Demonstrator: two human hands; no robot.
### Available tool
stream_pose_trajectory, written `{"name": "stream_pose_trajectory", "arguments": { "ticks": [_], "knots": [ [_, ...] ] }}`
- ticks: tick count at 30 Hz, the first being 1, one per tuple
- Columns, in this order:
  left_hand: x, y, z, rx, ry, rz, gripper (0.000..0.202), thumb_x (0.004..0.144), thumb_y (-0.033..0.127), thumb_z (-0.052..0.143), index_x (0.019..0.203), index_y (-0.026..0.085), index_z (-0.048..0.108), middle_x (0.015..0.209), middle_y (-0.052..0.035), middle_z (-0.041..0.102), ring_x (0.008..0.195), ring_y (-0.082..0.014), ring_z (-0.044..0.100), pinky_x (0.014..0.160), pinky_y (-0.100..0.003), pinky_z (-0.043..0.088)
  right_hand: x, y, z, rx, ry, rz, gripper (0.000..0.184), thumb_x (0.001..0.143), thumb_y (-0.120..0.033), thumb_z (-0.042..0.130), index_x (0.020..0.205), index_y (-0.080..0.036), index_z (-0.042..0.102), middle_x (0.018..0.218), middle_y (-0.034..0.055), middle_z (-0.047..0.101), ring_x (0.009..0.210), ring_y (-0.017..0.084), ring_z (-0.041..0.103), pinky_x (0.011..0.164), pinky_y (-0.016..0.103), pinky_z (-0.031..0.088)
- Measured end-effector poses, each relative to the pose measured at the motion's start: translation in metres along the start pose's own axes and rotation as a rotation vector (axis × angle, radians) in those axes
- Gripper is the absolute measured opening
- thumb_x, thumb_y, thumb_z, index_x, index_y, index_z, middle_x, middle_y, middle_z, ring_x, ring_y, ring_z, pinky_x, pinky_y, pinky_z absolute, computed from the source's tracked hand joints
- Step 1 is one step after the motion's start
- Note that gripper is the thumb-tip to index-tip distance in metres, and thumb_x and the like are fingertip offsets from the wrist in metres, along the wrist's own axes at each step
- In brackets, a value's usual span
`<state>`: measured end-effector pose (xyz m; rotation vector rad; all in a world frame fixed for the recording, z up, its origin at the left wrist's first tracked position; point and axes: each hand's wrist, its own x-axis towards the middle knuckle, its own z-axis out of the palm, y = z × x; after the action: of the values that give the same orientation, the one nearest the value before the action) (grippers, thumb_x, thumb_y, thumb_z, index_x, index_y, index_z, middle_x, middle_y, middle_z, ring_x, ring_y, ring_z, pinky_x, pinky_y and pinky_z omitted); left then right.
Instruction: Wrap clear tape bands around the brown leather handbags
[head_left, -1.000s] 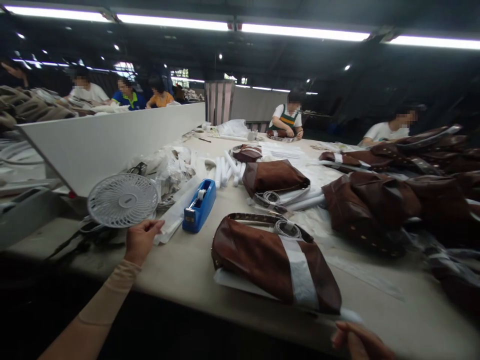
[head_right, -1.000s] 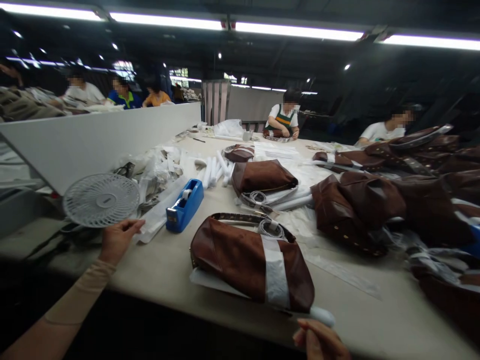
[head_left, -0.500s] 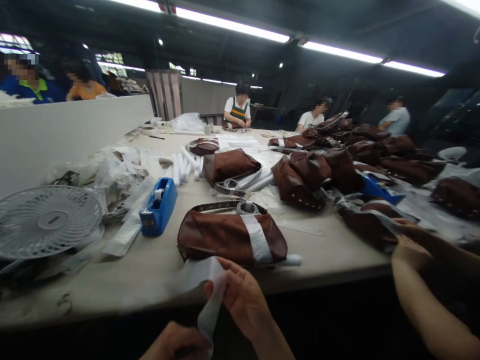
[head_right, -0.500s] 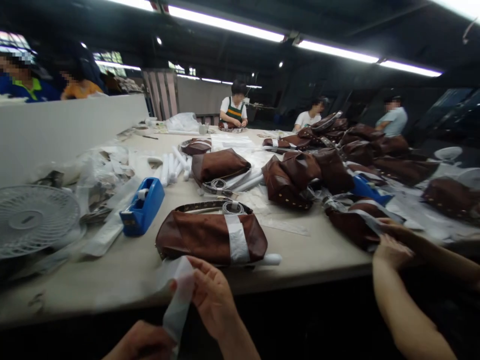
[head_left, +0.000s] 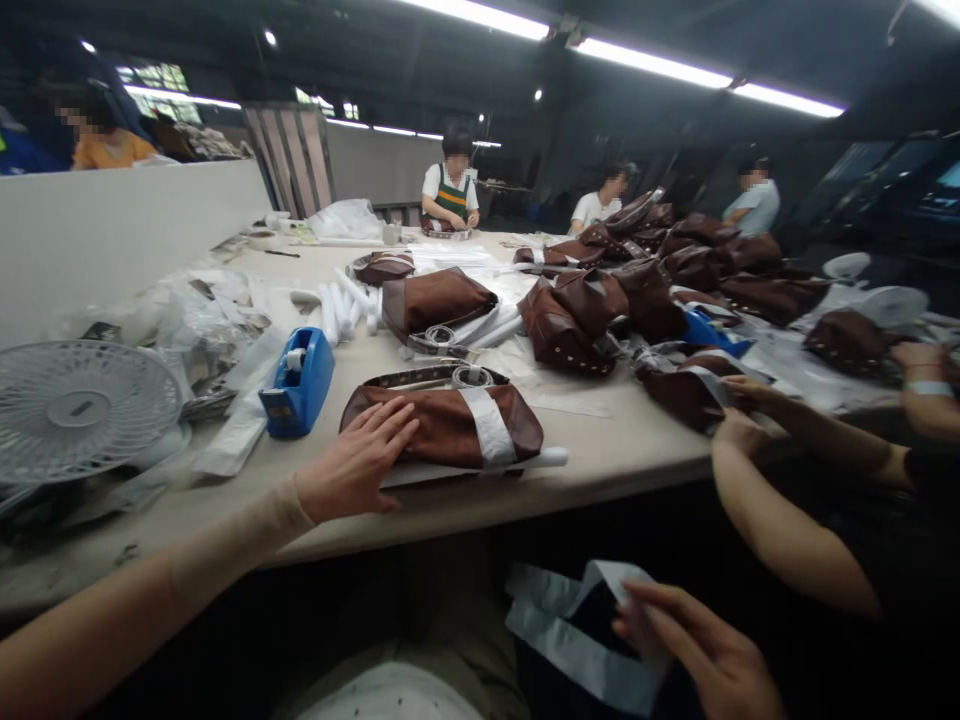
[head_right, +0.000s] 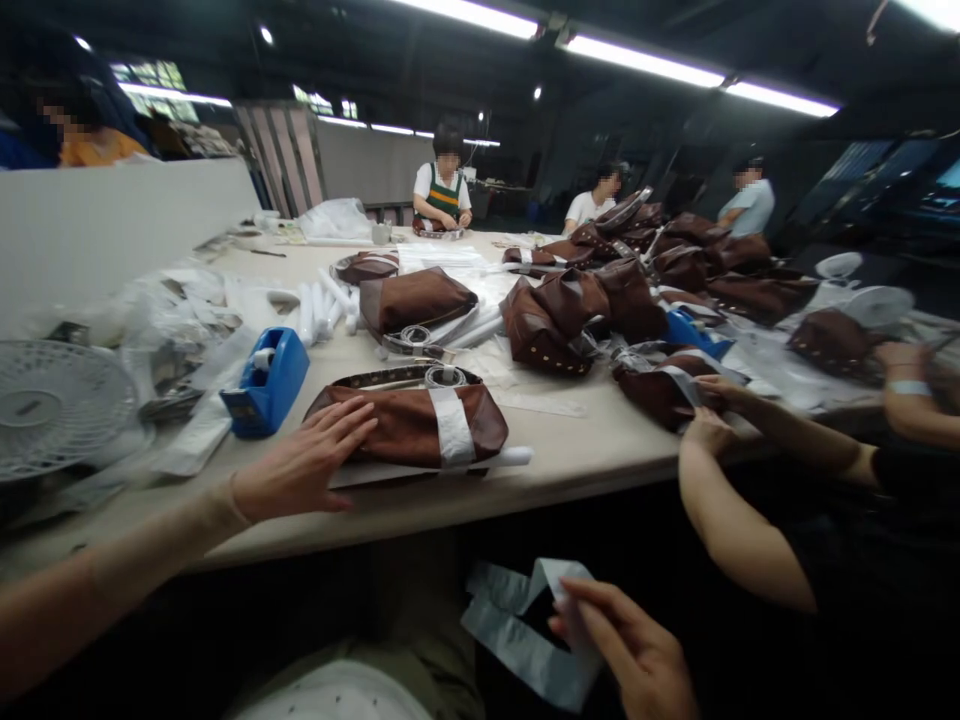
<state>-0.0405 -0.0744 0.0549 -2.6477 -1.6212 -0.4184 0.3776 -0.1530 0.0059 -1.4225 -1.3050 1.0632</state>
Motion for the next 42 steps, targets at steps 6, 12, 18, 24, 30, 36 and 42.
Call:
{"name": "stream_pose_trajectory", "arguments": {
  "ticks": [6, 12, 18, 24, 30, 36, 42],
  "knots": [
    [0.028, 0.009, 0.002, 0.26, -0.272, -0.03, 0.091, 0.06, 0.033, 0.073, 0.141, 0.006, 0.042, 0.148, -0.0245, 0.035, 0.136, -0.0398, 0.034, 0.11, -0.049, 0.031, 0.036, 0.033, 0.057, 0.152, -0.141, 0.04, 0.042, 0.079, -0.05, 0.067, 0.104, -0.017, 0.071, 0.095, 0.0116, 0.073, 0.087, 0.026, 0.071, 0.082, 0.037, 0.057],
    [0.028, 0.011, 0.005, 0.259, -0.32, -0.094, 0.093, 0.06, 0.032, 0.065, 0.147, 0.014, 0.035, 0.155, -0.0161, 0.024, 0.143, -0.0338, 0.023, 0.115, -0.046, 0.026, 0.13, 0.044, 0.071, 0.062, 0.302, -0.23, 0.066, 0.077, -0.056, 0.058, 0.125, -0.011, 0.062, 0.127, 0.0186, 0.061, 0.121, 0.031, 0.057, 0.105, 0.047, 0.043],
    [0.031, 0.009, 0.012, 0.199, -0.393, -0.177, 0.098, 0.055, 0.022, 0.058, 0.148, 0.015, 0.029, 0.157, -0.0106, 0.018, 0.145, -0.0265, 0.017, 0.119, -0.038, 0.022, 0.155, 0.041, 0.1, 0.016, 0.297, -0.302, 0.06, 0.077, -0.05, 0.057, 0.121, -0.01, 0.066, 0.125, 0.0186, 0.062, 0.12, 0.032, 0.058, 0.104, 0.045, 0.046],
    [0.033, -0.004, 0.031, 0.213, -0.391, -0.18, 0.098, 0.055, 0.021, 0.056, 0.149, 0.017, 0.027, 0.157, -0.004, 0.017, 0.145, -0.0258, 0.015, 0.119, -0.037, 0.023, 0.149, 0.057, 0.109, 0.048, 0.238, -0.303, 0.054, 0.082, -0.047, 0.06, 0.124, -0.014, 0.064, 0.127, 0.0145, 0.062, 0.122, 0.029, 0.057, 0.108, 0.042, 0.044],
    [0.024, -0.006, 0.035, 0.293, -0.363, -0.144, 0.088, 0.063, 0.02, 0.056, 0.148, 0.017, 0.032, 0.155, -0.0073, 0.021, 0.144, -0.0265, 0.02, 0.117, -0.039, 0.028, 0.126, 0.022, 0.083, 0.329, 0.433, -0.255, 0.051, 0.084, -0.05, 0.061, 0.119, -0.013, 0.064, 0.119, 0.0155, 0.066, 0.116, 0.028, 0.061, 0.104, 0.042, 0.046],
    [0.021, -0.019, 0.006, 0.149, -0.384, 0.017, 0.099, 0.063, 0.031, 0.067, 0.151, 0.026, 0.023, 0.157, -0.0062, 0.018, 0.144, -0.0273, 0.023, 0.117, -0.043, 0.028, 0.072, 0.014, 0.067, 0.365, -0.181, 0.091, 0.035, 0.075, -0.039, 0.077, 0.096, -0.012, 0.071, 0.082, 0.0095, 0.072, 0.064, 0.019, 0.069, 0.066, 0.031, 0.056],
    [0.02, -0.017, 0.009, 0.262, -0.344, -0.004, 0.095, 0.068, 0.027, 0.064, 0.152, 0.017, 0.019, 0.159, -0.0099, 0.009, 0.147, -0.029, 0.008, 0.117, -0.05, 0.021, 0.033, 0.031, 0.139, 0.502, -0.551, 0.395, 0.047, 0.071, -0.042, 0.08, 0.105, -0.011, 0.068, 0.091, 0.0099, 0.07, 0.074, 0.02, 0.072, 0.073, 0.03, 0.053]
  ]
}}
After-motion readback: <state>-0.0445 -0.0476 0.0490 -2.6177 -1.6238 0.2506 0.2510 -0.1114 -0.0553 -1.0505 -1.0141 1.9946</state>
